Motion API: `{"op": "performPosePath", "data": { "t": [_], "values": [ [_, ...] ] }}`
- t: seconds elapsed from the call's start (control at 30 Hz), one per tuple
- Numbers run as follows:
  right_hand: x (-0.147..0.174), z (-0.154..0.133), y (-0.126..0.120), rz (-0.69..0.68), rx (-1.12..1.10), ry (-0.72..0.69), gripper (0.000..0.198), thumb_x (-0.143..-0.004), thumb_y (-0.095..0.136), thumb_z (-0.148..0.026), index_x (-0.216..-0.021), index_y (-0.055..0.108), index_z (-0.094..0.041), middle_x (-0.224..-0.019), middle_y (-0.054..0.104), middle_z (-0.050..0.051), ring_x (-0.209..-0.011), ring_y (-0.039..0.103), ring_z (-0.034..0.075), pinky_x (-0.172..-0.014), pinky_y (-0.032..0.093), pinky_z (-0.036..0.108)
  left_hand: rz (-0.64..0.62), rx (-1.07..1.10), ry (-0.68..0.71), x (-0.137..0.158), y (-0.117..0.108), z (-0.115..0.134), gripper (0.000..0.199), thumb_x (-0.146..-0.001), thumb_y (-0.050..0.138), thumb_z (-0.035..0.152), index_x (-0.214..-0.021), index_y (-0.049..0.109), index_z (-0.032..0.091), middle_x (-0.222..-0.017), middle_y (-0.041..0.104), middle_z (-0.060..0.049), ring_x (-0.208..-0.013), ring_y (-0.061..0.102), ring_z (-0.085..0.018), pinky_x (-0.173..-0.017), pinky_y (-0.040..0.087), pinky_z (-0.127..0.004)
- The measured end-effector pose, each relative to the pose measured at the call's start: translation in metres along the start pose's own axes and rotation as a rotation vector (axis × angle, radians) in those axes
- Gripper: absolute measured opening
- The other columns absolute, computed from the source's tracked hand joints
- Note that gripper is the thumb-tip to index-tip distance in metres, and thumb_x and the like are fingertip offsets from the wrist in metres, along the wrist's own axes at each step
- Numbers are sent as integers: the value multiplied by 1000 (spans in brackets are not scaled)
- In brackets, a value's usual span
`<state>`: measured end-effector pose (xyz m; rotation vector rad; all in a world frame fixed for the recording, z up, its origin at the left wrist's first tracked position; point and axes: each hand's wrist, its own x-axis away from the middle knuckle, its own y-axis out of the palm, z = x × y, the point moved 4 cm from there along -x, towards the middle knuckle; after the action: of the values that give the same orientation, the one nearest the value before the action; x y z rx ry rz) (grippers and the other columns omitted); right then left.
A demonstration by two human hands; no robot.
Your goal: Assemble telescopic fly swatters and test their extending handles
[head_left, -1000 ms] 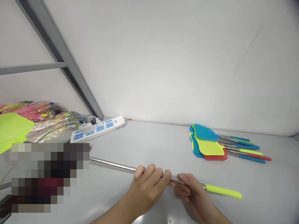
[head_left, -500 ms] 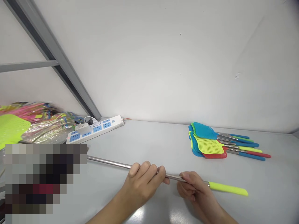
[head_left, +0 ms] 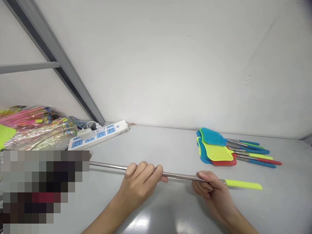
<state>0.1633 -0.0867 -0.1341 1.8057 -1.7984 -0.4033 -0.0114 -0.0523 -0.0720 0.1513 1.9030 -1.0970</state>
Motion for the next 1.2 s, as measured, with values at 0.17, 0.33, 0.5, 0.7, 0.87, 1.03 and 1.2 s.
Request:
{"op": "performPosePath", "data": {
  "t": [0.17,0.33,0.5,0.7,0.87,1.03,1.2],
  "values": [
    [-2,-4,-6,-40,29,-34,37,-75,43,-23,-44,24,-19,-41,20,-5,-41,17,9,-46,12,29,2,-14,6,-1,0,-1,9,-76,56,19,-69,51,17,-47,41,8,-47,40,-5,-51,16,-28],
    [-4,-9,-10,-83,87,-77,37,-75,43,-24,-43,24,-20,-40,21,-5,-42,18,10,-47,12,29,12,-23,13,-2,-1,-3,9,-76,56,20,-69,51,17,-47,42,8,-46,41,-5,-51,16,-27],
    [-4,-12,-16,-61,118,-66,38,-74,45,-27,-43,23,-20,-41,19,-5,-44,17,10,-48,12,30,17,-24,11,-2,-1,-4,8,-75,57,19,-71,51,17,-48,44,8,-47,43,-5,-51,17,-27],
    [-3,-14,-20,-48,153,-76,39,-74,45,-27,-43,23,-20,-42,19,-5,-45,18,11,-49,12,30,21,-30,17,-2,-3,-6,8,-75,58,19,-72,51,17,-47,44,8,-47,43,-5,-51,18,-27],
    [-4,-15,-21,-47,149,-86,38,-73,45,-26,-43,23,-20,-42,20,-4,-45,18,11,-49,12,30,34,-28,23,-3,-5,-9,8,-75,58,21,-72,52,17,-48,46,7,-48,43,-6,-51,18,-28],
    [-3,-16,-24,-43,151,-90,38,-74,45,-27,-43,23,-20,-42,19,-4,-44,17,10,-48,12,30,31,-8,4,0,-3,-10,7,-76,57,21,-73,52,17,-48,47,7,-47,43,-6,-52,18,-28],
    [0,-12,-18,-28,159,-134,41,-74,46,-32,-43,22,-20,-43,18,-4,-45,18,11,-48,12,30,-36,117,-76,4,2,-13,6,-78,54,23,-75,53,17,-53,51,5,-51,46,-9,-56,21,-29]
  ]
}}
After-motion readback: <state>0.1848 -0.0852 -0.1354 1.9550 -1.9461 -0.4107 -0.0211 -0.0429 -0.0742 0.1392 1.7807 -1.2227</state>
